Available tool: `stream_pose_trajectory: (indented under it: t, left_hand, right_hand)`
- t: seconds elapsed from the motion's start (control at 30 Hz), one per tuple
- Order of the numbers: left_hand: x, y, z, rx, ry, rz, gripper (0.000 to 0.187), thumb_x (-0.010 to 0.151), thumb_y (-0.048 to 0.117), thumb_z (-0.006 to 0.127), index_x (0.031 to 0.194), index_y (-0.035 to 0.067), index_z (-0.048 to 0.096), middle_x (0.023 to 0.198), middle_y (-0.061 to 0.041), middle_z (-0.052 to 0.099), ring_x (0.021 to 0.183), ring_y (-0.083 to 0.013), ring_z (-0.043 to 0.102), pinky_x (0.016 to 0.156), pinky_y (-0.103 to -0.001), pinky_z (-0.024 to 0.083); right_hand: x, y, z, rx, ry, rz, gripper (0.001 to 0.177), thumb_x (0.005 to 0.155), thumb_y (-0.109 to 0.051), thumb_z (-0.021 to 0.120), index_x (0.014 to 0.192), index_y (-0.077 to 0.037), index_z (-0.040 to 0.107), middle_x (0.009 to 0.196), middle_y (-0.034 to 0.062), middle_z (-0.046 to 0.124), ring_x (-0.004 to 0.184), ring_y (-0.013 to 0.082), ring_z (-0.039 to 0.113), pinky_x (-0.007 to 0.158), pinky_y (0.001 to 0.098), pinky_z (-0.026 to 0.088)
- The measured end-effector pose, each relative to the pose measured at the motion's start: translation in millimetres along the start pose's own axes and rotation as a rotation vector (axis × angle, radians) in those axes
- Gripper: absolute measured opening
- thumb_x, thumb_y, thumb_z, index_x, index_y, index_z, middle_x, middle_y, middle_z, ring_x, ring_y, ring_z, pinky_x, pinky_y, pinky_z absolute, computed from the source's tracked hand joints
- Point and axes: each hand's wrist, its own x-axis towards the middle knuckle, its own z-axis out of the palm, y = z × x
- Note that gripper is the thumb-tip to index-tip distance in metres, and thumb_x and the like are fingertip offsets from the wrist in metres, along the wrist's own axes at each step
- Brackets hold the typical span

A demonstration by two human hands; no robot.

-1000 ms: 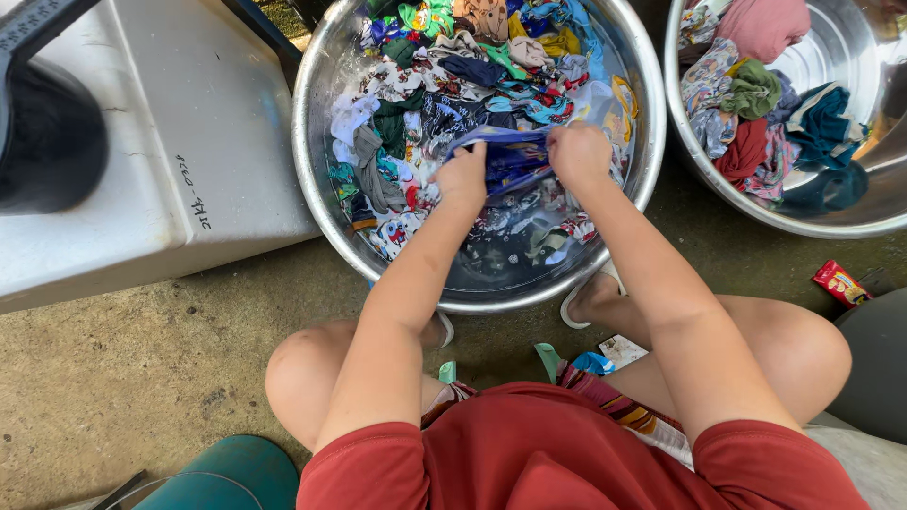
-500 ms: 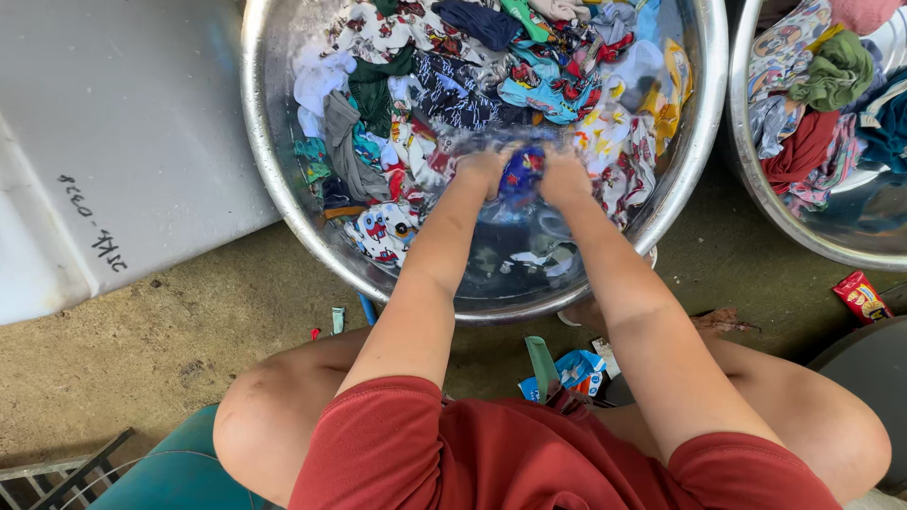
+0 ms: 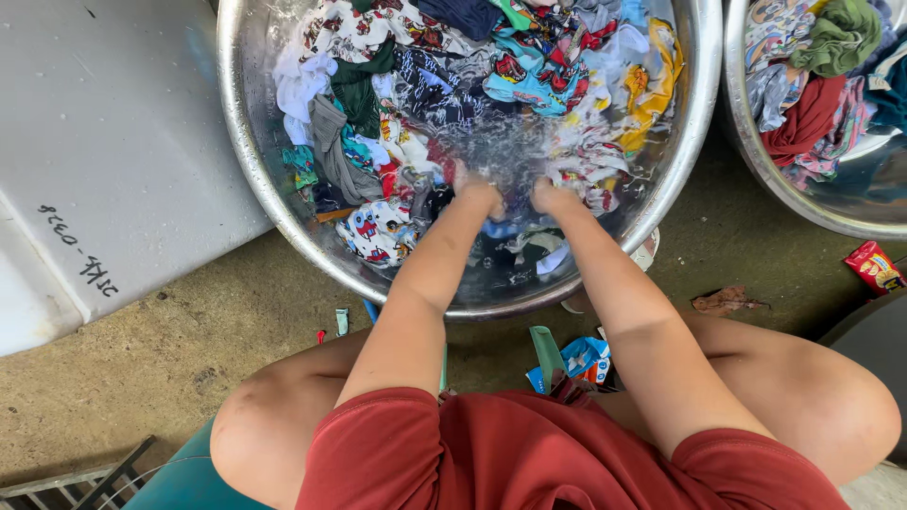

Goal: The person washes clothes by hand in a basin of soapy water, scrubbing individual items, wringing them out, and placing them into a second basin or a washing machine.

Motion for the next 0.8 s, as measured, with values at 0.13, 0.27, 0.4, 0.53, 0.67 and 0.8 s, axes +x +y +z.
stream_pose_trajectory:
  t: [0.13, 0.27, 0.4, 0.53, 0.67, 0.8]
  left_hand:
    - [-102, 4, -82, 0.173, -0.093, -0.031, 0.083, 0.088, 0.046, 0.065, 0.159, 0.014, 0.037, 0.16, -0.011, 0.041, 0.15, -0.0285, 0.032, 0.117, -0.072, -0.005]
    - [-188, -31, -121, -0.104, 0.465, 0.134, 0.043, 0.102, 0.052, 0.053, 0.106, 0.016, 0.076, 0.115, -0.01, 0.073, 0.117, -0.0314, 0.063, 0.102, -0.062, 0.041]
    - [-256, -55, -154, -0.133, 0.952, 0.637, 0.031, 0.096, 0.037, 0.07, 0.083, 0.009, 0.067, 0.093, -0.013, 0.067, 0.097, -0.0349, 0.063, 0.078, -0.047, 0.047]
    - [-269, -52, -159, -0.192, 1.108, 0.729, 0.027, 0.091, 0.03, 0.075, 0.081, 0.007, 0.066, 0.091, -0.014, 0.066, 0.095, -0.035, 0.062, 0.081, -0.044, 0.048]
    - [-187, -24, -108, -0.256, 0.945, 0.381, 0.018, 0.087, 0.022, 0.066, 0.101, 0.012, 0.07, 0.094, -0.008, 0.072, 0.096, -0.0323, 0.068, 0.087, -0.052, 0.045]
    - [-80, 4, -10, 0.072, 0.654, 0.085, 0.029, 0.094, 0.021, 0.054, 0.119, 0.015, 0.069, 0.127, -0.008, 0.063, 0.119, -0.03, 0.059, 0.106, -0.062, 0.038]
  right_hand:
    - [-28, -22, -96, 0.408, 0.496, -0.184, 0.037, 0.079, -0.006, 0.06, 0.109, -0.016, 0.081, 0.11, 0.0164, 0.073, 0.102, 0.0341, 0.069, 0.095, 0.0418, 0.054]
    - [-67, -50, -209, 0.321, 0.9, -0.34, 0.026, 0.076, -0.002, 0.065, 0.09, -0.013, 0.082, 0.085, 0.0123, 0.063, 0.092, 0.0331, 0.062, 0.082, 0.0455, 0.047]
    - [-98, -71, -261, 0.455, 1.023, -0.58, 0.027, 0.085, 0.004, 0.061, 0.099, -0.007, 0.082, 0.11, 0.0135, 0.067, 0.117, 0.0325, 0.059, 0.102, 0.0412, 0.049]
    - [-97, -80, -255, 0.746, 0.83, -0.705, 0.027, 0.087, 0.0, 0.058, 0.105, -0.004, 0.077, 0.119, 0.0161, 0.063, 0.121, 0.0329, 0.06, 0.107, 0.0414, 0.048]
    - [-63, -86, -195, 0.451, 0.417, -0.661, 0.036, 0.084, -0.013, 0.073, 0.119, -0.007, 0.073, 0.117, 0.0185, 0.055, 0.114, 0.0358, 0.057, 0.099, 0.0418, 0.049]
    - [-51, -68, -102, -0.101, -0.002, -0.165, 0.061, 0.084, -0.024, 0.07, 0.144, -0.022, 0.057, 0.14, 0.0166, 0.049, 0.132, 0.0392, 0.049, 0.104, 0.0621, 0.041]
